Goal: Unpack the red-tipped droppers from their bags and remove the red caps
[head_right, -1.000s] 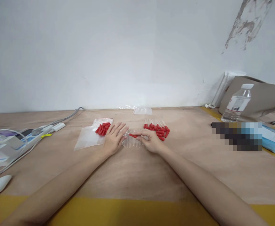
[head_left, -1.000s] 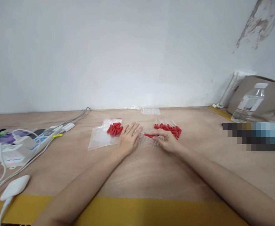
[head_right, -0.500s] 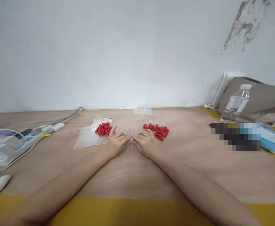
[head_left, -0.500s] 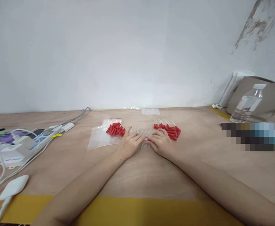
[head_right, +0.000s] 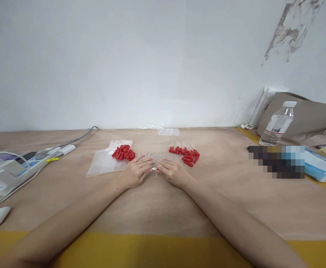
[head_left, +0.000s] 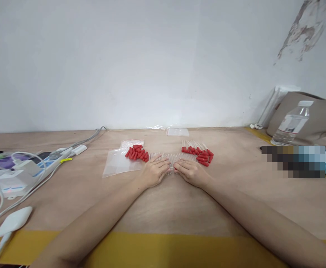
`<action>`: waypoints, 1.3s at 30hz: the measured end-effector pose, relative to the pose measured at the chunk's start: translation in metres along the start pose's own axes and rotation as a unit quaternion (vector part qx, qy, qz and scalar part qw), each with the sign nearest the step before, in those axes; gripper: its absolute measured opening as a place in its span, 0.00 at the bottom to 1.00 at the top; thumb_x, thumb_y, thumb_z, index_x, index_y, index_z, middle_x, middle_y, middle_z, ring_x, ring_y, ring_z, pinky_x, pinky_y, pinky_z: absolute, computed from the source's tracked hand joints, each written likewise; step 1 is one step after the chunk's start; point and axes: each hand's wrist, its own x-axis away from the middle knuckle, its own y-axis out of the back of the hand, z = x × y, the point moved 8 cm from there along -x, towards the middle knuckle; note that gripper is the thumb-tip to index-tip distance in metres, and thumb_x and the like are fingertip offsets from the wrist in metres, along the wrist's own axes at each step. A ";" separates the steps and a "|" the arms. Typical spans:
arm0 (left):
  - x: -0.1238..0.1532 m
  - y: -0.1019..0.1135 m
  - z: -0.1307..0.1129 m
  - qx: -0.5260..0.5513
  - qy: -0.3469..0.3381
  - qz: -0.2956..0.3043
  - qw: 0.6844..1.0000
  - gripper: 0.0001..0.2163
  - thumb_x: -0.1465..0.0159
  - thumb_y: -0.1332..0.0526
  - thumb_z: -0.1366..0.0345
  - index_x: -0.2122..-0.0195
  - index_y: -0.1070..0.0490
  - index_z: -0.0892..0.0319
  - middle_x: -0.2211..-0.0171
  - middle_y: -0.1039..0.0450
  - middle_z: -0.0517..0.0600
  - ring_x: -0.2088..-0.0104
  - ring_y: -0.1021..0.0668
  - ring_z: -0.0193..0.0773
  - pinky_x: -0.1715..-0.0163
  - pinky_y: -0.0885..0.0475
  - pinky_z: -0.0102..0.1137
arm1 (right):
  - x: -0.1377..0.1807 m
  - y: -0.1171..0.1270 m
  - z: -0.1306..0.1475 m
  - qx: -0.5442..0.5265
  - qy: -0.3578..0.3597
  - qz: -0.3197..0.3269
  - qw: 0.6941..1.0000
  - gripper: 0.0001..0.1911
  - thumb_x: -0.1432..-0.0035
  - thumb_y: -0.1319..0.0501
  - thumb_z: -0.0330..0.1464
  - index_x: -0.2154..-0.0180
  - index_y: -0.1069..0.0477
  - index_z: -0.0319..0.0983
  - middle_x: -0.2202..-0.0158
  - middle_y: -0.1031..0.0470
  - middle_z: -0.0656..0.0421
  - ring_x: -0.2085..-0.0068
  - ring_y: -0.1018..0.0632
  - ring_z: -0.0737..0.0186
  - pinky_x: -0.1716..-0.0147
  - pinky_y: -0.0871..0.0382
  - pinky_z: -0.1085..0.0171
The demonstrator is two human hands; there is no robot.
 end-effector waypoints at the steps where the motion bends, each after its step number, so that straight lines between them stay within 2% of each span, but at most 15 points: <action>1: 0.000 0.000 0.000 0.006 0.004 0.002 1.000 0.10 0.36 0.51 0.67 0.61 0.31 0.59 0.57 0.27 0.50 0.50 0.30 0.36 0.45 0.43 0.41 | 0.000 0.000 0.000 -0.004 0.003 -0.004 1.000 0.13 0.40 0.52 0.30 0.59 0.31 0.38 0.62 0.25 0.54 0.59 0.25 0.62 0.51 0.33 0.59; 7: 0.006 0.003 0.006 0.024 0.023 0.005 0.999 0.11 0.35 0.52 0.68 0.58 0.32 0.60 0.57 0.27 0.51 0.50 0.30 0.37 0.45 0.44 0.43 | 0.008 0.007 -0.006 -0.025 0.010 0.000 1.000 0.15 0.40 0.53 0.28 0.57 0.30 0.39 0.58 0.26 0.55 0.53 0.28 0.61 0.49 0.35 0.57; 9: 0.010 0.007 0.016 0.017 0.048 -0.002 0.999 0.11 0.35 0.53 0.69 0.60 0.32 0.60 0.58 0.27 0.50 0.51 0.30 0.38 0.46 0.43 0.42 | 0.013 0.019 -0.024 -0.008 -0.039 -0.018 0.999 0.15 0.40 0.52 0.29 0.58 0.29 0.39 0.58 0.26 0.56 0.54 0.28 0.61 0.50 0.35 0.57; 11: 0.015 0.013 0.033 -0.002 0.104 -0.017 0.994 0.11 0.35 0.53 0.67 0.62 0.31 0.60 0.60 0.27 0.51 0.55 0.28 0.38 0.51 0.37 0.39 | 0.021 0.037 -0.053 0.023 -0.137 -0.048 0.989 0.13 0.41 0.49 0.32 0.59 0.28 0.41 0.60 0.26 0.55 0.56 0.27 0.60 0.53 0.34 0.58; 13: 0.018 0.019 0.048 -0.016 0.172 -0.036 0.984 0.12 0.35 0.53 0.65 0.63 0.31 0.60 0.65 0.30 0.52 0.62 0.28 0.37 0.60 0.33 0.34 | 0.032 0.055 -0.085 0.052 -0.245 -0.076 0.965 0.13 0.43 0.47 0.35 0.61 0.27 0.41 0.63 0.27 0.54 0.62 0.27 0.60 0.61 0.32 0.60; 15: 0.017 0.019 0.056 -0.015 0.220 -0.047 0.974 0.12 0.35 0.53 0.64 0.62 0.31 0.59 0.68 0.34 0.51 0.68 0.29 0.34 0.67 0.32 0.30 | 0.042 0.067 -0.114 0.045 -0.324 -0.078 0.942 0.14 0.44 0.47 0.37 0.62 0.27 0.39 0.67 0.29 0.54 0.67 0.28 0.62 0.67 0.33 0.62; 17: 0.012 0.015 0.056 -0.008 0.233 -0.046 0.971 0.12 0.36 0.53 0.66 0.58 0.32 0.59 0.69 0.37 0.50 0.69 0.30 0.34 0.68 0.32 0.28 | 0.051 0.068 -0.138 0.010 -0.382 -0.038 0.923 0.14 0.48 0.44 0.37 0.62 0.28 0.37 0.72 0.31 0.56 0.71 0.29 0.64 0.70 0.34 0.64; 20: 0.002 0.006 0.049 -0.002 0.221 -0.046 0.974 0.14 0.39 0.53 0.71 0.53 0.36 0.61 0.68 0.39 0.51 0.67 0.31 0.35 0.67 0.32 0.29 | 0.068 0.068 -0.167 -0.046 -0.475 0.014 0.878 0.13 0.52 0.41 0.38 0.67 0.29 0.37 0.74 0.30 0.59 0.73 0.29 0.66 0.72 0.34 0.66; 23: -0.004 -0.001 0.046 0.008 0.216 -0.058 0.975 0.14 0.40 0.52 0.73 0.54 0.36 0.61 0.68 0.38 0.51 0.68 0.31 0.35 0.67 0.32 0.29 | 0.082 0.066 -0.177 -0.144 -0.548 0.066 0.821 0.10 0.54 0.40 0.36 0.70 0.31 0.37 0.72 0.28 0.57 0.73 0.28 0.66 0.74 0.34 0.67; 25: -0.005 -0.005 0.045 0.015 0.212 -0.058 0.975 0.12 0.40 0.52 0.74 0.59 0.34 0.60 0.68 0.37 0.50 0.68 0.30 0.35 0.67 0.32 0.29 | 0.087 0.063 -0.174 -0.219 -0.573 0.102 0.783 0.10 0.56 0.39 0.32 0.69 0.31 0.36 0.72 0.27 0.56 0.74 0.27 0.66 0.75 0.32 0.67; 27: -0.006 -0.009 0.043 0.017 0.201 -0.049 0.978 0.09 0.41 0.51 0.74 0.65 0.33 0.60 0.69 0.35 0.50 0.67 0.30 0.36 0.66 0.32 0.30 | 0.089 0.063 -0.171 -0.259 -0.582 0.125 0.761 0.09 0.59 0.39 0.29 0.70 0.31 0.36 0.72 0.27 0.57 0.74 0.27 0.67 0.73 0.31 0.67; 30: -0.005 -0.012 0.039 0.021 0.188 -0.038 0.981 0.08 0.42 0.50 0.74 0.68 0.33 0.60 0.67 0.34 0.51 0.66 0.29 0.37 0.66 0.31 0.31 | 0.091 0.060 -0.170 -0.259 -0.565 0.165 0.766 0.08 0.61 0.40 0.27 0.72 0.31 0.36 0.75 0.28 0.59 0.75 0.28 0.67 0.75 0.32 0.67; 35: -0.004 -0.017 0.031 0.039 0.175 -0.012 0.984 0.07 0.42 0.47 0.68 0.67 0.31 0.61 0.65 0.35 0.53 0.66 0.29 0.37 0.65 0.30 0.32 | 0.086 0.047 -0.168 -0.191 -0.472 0.247 0.824 0.07 0.62 0.41 0.27 0.74 0.30 0.37 0.77 0.29 0.61 0.76 0.29 0.68 0.79 0.37 0.71; 39: -0.004 -0.020 0.029 0.033 0.172 0.009 0.985 0.08 0.42 0.46 0.65 0.67 0.30 0.62 0.65 0.35 0.53 0.65 0.30 0.38 0.63 0.31 0.33 | 0.078 0.041 -0.161 -0.158 -0.414 0.260 0.858 0.06 0.61 0.43 0.27 0.74 0.30 0.38 0.76 0.28 0.62 0.74 0.28 0.68 0.77 0.37 0.71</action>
